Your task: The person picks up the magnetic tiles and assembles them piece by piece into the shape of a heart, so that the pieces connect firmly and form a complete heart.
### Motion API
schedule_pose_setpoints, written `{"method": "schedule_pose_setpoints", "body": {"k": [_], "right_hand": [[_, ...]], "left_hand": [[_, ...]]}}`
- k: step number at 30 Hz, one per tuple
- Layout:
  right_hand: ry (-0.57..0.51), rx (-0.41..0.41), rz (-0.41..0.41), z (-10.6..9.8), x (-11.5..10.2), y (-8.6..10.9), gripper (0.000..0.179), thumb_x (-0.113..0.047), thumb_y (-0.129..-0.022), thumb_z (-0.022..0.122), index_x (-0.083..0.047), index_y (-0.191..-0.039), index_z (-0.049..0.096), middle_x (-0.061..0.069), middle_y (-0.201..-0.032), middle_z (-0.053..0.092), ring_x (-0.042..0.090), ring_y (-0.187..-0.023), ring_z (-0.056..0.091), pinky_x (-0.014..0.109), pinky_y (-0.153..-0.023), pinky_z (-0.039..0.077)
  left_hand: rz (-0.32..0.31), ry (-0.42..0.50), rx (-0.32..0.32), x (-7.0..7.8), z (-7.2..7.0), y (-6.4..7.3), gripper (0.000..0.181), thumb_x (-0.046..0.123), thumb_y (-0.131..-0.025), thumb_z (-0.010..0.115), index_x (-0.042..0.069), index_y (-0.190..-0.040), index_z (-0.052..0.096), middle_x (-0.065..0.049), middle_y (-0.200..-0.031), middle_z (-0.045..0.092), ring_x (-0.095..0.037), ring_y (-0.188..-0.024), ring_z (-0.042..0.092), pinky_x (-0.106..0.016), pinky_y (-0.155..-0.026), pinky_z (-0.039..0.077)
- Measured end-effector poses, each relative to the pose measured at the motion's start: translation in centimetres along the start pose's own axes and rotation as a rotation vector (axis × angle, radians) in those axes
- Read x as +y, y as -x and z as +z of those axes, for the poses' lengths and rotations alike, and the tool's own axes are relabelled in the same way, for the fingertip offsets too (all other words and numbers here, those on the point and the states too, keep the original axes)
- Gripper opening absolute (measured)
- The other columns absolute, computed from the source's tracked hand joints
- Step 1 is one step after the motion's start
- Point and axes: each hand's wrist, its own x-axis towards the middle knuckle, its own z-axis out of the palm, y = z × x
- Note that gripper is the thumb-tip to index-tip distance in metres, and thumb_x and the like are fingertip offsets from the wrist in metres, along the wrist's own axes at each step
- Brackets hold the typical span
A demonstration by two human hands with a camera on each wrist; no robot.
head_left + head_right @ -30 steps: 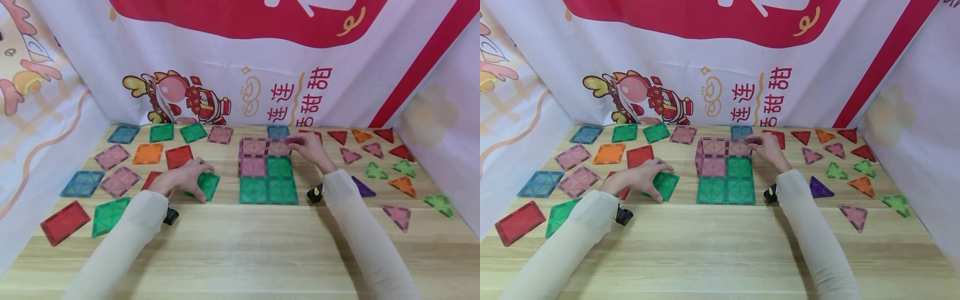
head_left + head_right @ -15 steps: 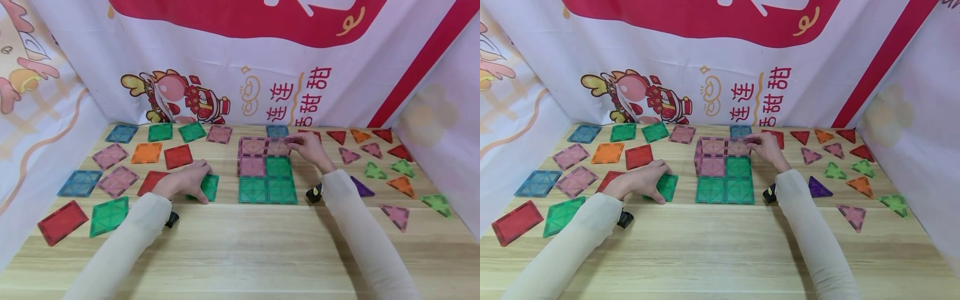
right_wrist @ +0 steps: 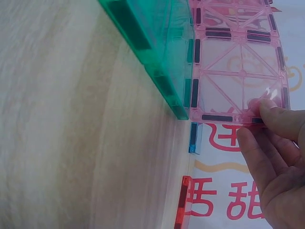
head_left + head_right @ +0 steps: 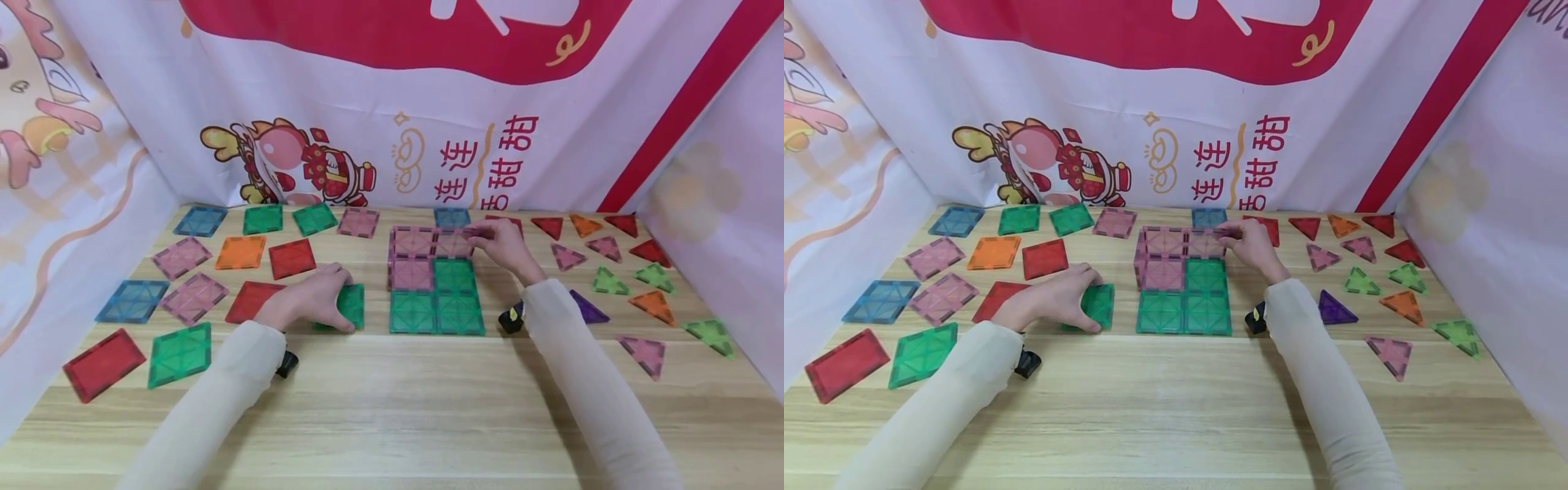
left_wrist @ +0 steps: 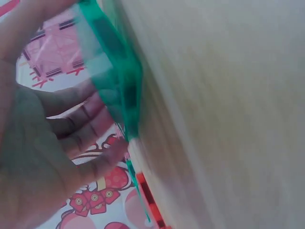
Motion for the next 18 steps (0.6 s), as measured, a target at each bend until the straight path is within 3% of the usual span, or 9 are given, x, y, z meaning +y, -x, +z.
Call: {"method": "schedule_pose_setpoints", "body": {"k": [11, 18], "right_hand": [[0.008, 0.004, -0.021, 0.2, 0.1, 0.1, 0.024, 0.001, -0.089, 0.061, 0.004, -0.113, 0.067, 0.022, -0.110, 0.067, 0.032, -0.100, 0.065, 0.044, -0.086, 0.053], [0.019, 0.017, -0.042, 0.1, 0.2, -0.1, 0.023, 0.000, -0.089, 0.062, 0.005, -0.111, 0.067, 0.023, -0.109, 0.067, 0.033, -0.099, 0.065, 0.045, -0.086, 0.053]], "left_hand": [[0.155, 0.365, 0.112, 1.4, 0.8, -0.3, 0.078, 0.034, -0.075, 0.078, 0.007, -0.137, 0.038, -0.007, -0.134, 0.048, -0.024, -0.122, 0.048, -0.043, -0.103, 0.042], [0.206, 0.461, 0.106, 2.8, 1.2, -1.3, 0.076, 0.023, -0.077, 0.077, 0.007, -0.138, 0.035, -0.007, -0.134, 0.048, -0.022, -0.124, 0.048, -0.039, -0.103, 0.043]]}}
